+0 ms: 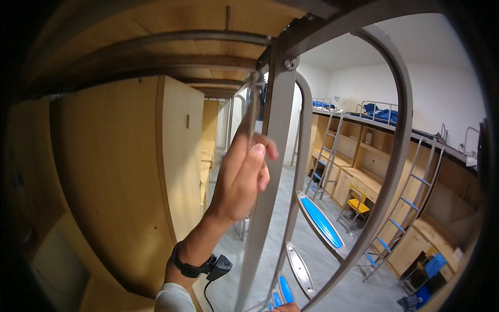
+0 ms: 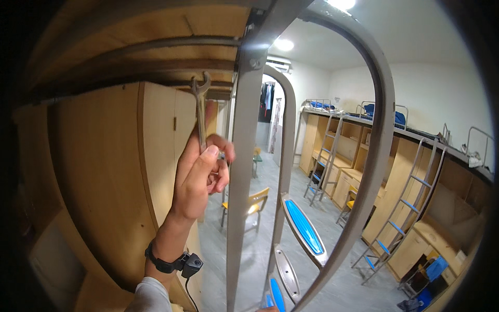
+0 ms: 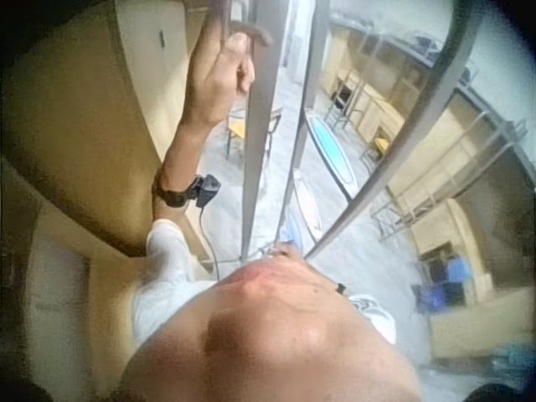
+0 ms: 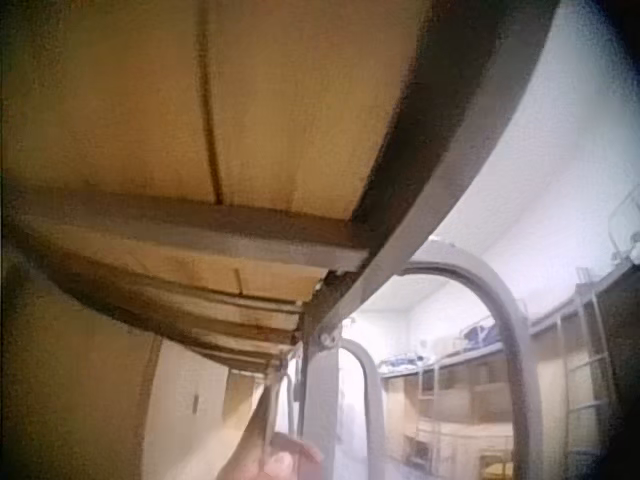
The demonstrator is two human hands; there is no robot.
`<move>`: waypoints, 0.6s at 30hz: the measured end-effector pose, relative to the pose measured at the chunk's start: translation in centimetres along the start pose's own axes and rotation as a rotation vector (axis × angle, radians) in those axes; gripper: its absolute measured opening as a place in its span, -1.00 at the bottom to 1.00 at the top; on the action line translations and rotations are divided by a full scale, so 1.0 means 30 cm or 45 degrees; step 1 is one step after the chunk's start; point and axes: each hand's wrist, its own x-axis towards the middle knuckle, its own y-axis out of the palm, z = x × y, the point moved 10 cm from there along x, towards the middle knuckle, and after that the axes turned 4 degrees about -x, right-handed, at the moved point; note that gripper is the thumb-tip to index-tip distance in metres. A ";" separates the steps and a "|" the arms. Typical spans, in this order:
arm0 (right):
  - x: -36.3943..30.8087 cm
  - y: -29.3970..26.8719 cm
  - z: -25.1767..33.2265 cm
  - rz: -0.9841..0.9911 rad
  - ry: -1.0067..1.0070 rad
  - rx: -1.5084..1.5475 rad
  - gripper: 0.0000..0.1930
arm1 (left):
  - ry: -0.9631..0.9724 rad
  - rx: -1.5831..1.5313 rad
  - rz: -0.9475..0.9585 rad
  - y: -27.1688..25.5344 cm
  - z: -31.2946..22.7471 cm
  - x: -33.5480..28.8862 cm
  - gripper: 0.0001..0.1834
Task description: The person uses wrenches to tighten a bolt on a metal bunk bed frame in a dormitory room.
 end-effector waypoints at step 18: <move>0.282 -0.048 0.291 -0.169 -0.309 0.215 -0.85 | 0.522 0.565 0.175 0.142 -0.137 0.260 -0.29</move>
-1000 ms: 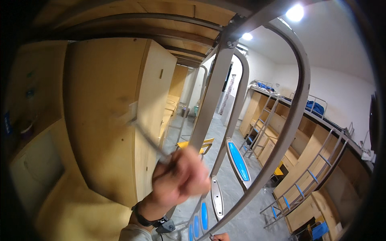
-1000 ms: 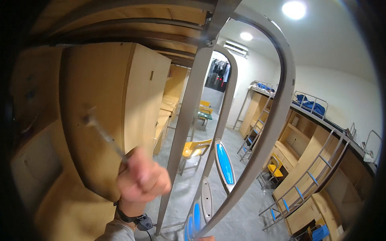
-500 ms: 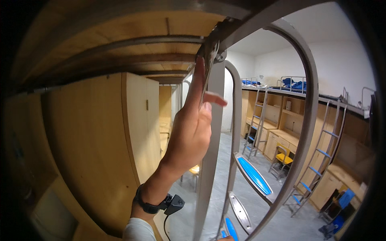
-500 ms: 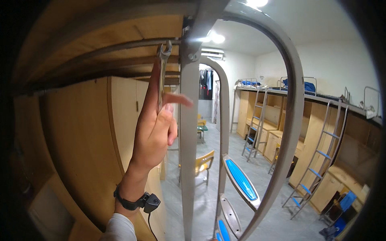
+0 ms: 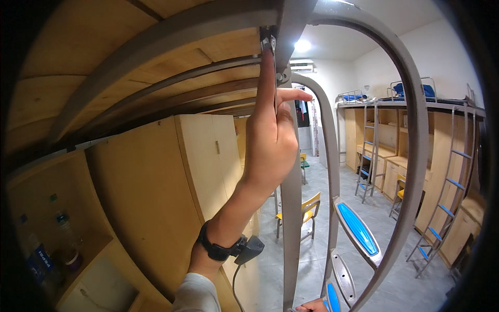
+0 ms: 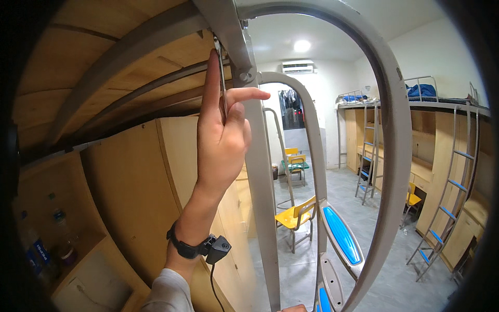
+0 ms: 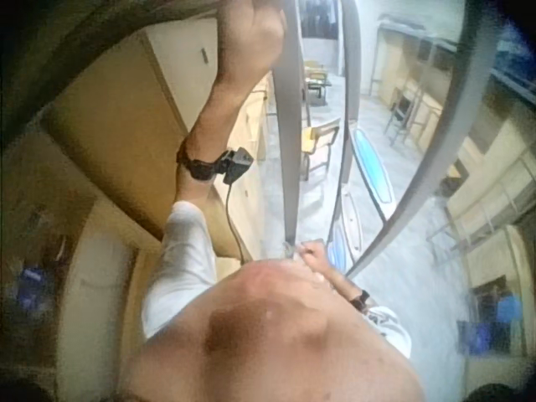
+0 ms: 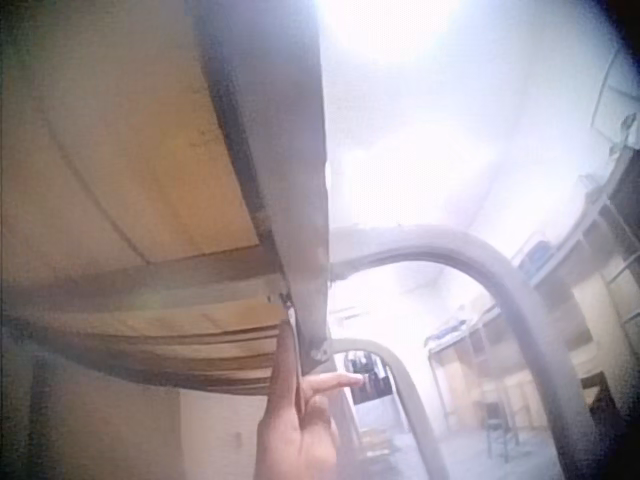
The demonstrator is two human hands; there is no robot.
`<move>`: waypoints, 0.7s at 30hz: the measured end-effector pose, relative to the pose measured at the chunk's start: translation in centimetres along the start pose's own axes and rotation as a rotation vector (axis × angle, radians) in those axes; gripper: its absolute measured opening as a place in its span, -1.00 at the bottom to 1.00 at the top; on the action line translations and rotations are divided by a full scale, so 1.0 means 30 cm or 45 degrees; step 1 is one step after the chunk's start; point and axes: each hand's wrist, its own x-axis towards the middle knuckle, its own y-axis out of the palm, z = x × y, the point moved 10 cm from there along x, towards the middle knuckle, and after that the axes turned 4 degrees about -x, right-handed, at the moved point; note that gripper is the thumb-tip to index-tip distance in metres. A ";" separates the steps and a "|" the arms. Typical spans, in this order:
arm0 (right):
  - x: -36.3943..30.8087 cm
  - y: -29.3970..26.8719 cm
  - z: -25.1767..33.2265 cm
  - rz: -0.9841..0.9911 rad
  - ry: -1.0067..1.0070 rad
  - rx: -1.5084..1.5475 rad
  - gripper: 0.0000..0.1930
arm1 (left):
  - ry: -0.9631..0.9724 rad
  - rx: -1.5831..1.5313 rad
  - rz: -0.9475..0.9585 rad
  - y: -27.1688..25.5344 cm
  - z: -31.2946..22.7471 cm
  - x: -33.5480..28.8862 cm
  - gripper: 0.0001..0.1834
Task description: The person uses wrenches to tighten a bolt on a metal bunk bed frame in a dormitory room.
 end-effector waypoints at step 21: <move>0.745 -0.323 0.639 -0.256 -0.161 0.693 -0.54 | -0.667 -0.971 0.334 0.037 -0.179 0.045 -0.49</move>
